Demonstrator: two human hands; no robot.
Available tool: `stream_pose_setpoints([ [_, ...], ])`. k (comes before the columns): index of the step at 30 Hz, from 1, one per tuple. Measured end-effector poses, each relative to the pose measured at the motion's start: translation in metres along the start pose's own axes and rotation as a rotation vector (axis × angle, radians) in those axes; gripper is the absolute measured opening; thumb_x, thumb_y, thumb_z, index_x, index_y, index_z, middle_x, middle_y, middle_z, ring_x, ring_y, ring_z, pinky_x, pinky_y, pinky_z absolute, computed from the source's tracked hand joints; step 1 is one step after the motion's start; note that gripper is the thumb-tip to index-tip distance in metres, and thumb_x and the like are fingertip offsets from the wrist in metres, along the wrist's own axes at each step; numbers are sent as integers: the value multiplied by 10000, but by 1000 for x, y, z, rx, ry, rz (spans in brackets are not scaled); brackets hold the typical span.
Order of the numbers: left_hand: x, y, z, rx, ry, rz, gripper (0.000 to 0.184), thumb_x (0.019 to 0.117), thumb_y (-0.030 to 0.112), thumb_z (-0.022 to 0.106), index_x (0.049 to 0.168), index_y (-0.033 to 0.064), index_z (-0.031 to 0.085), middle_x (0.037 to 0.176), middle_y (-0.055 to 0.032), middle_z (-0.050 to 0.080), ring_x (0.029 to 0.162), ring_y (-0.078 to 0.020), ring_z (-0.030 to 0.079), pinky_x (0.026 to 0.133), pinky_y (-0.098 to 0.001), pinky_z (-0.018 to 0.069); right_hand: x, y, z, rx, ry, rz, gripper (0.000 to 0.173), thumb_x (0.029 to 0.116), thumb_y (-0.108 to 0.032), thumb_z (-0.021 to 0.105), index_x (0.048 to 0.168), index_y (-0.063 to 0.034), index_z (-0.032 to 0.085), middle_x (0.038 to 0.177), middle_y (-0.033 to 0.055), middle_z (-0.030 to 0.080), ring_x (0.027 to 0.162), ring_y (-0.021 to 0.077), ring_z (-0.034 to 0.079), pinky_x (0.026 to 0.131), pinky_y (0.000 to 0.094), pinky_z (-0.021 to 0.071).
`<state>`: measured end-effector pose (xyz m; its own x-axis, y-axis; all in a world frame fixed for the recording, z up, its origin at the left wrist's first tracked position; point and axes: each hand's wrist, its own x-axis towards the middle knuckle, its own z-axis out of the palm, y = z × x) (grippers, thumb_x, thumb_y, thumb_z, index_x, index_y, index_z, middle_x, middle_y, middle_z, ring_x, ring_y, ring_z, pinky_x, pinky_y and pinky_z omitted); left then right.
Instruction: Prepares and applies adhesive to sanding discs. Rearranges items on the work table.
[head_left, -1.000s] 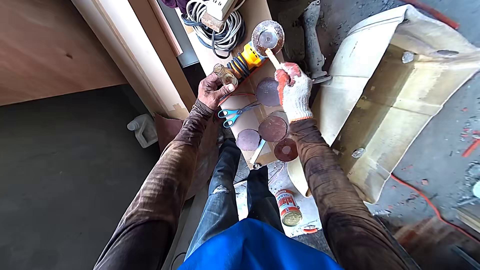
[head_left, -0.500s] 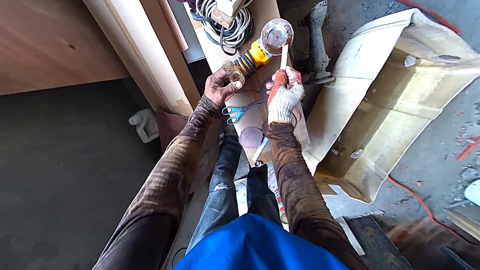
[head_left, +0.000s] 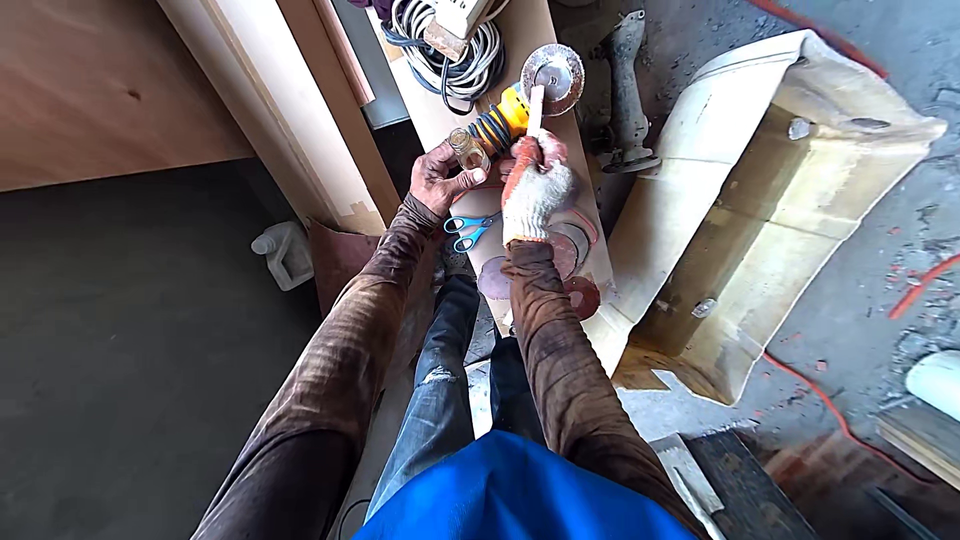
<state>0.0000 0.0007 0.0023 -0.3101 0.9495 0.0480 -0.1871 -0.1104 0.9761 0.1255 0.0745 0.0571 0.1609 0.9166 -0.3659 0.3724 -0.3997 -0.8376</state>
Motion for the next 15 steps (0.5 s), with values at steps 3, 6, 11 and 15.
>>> stream_pose_setpoints([
  [3,-2,1,-1,-2,-16,-7,391,888,163,796,1194,-46,673,1193,-134,727,1147,-239,686,1038,-421,554,3,10,-15,-42,-63,-16,265,1034,-219,576,1221,-55,666,933,70,730,739,163,730,675,370,653],
  [6,0,2,-1,-8,-17,-27,410,881,172,804,1200,-47,670,1186,-128,730,1130,-228,693,1034,-409,556,22,10,-47,-47,-159,-99,283,1013,-194,613,1233,-29,675,970,92,726,768,169,708,697,371,633],
  [11,0,3,-5,-12,-38,-38,426,886,182,801,1214,-54,664,1209,-144,722,1150,-238,686,1047,-420,549,109,-8,-104,-411,-296,-404,336,1050,-280,526,1234,-53,693,1019,73,730,840,152,700,796,379,609],
  [15,-1,1,-5,-11,-52,-28,430,885,194,805,1210,-51,665,1213,-147,719,1158,-247,681,1049,-431,545,160,-34,-116,-618,-443,-494,336,1042,-291,523,1237,-80,699,1078,100,732,911,182,703,882,416,584],
])
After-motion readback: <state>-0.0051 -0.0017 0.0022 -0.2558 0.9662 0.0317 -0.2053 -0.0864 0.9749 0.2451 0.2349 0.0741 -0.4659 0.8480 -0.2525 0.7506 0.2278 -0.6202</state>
